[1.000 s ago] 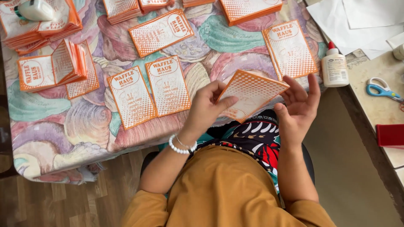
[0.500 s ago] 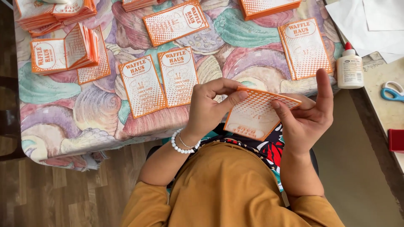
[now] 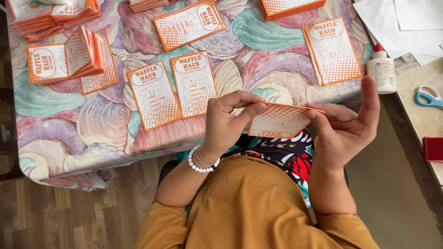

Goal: Applying glue to the edges of paper templates and folding them to assemble bags.

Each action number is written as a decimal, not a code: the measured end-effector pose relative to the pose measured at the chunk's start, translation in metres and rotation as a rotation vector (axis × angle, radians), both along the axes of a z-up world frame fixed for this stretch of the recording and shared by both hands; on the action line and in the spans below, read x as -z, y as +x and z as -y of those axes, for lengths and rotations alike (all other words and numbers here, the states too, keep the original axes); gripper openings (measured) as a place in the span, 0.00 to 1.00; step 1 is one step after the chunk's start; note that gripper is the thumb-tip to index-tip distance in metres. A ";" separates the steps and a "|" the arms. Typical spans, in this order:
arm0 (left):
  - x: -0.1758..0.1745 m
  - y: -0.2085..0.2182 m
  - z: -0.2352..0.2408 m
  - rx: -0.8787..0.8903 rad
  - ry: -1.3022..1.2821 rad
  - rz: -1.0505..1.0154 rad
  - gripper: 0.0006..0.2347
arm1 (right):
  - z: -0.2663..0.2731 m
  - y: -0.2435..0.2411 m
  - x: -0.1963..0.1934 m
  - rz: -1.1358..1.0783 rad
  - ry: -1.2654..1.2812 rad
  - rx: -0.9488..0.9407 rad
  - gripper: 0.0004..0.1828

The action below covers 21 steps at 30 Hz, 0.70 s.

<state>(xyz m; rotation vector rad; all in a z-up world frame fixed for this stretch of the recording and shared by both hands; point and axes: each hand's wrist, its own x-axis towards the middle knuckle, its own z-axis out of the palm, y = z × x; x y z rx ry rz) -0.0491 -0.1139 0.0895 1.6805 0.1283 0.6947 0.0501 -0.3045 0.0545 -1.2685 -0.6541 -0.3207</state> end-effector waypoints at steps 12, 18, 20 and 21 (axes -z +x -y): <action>0.004 -0.006 -0.010 0.066 -0.092 0.051 0.02 | -0.003 -0.003 -0.006 -0.044 -0.068 -0.018 0.50; 0.000 -0.015 -0.008 -0.068 0.165 0.091 0.04 | -0.009 -0.008 -0.043 0.375 -0.450 0.039 0.19; -0.001 -0.017 -0.008 -0.074 0.254 0.142 0.03 | -0.016 -0.009 -0.059 0.525 -0.560 0.043 0.17; 0.000 -0.017 -0.007 -0.075 0.339 0.194 0.02 | -0.018 -0.010 -0.066 0.673 -0.674 0.048 0.18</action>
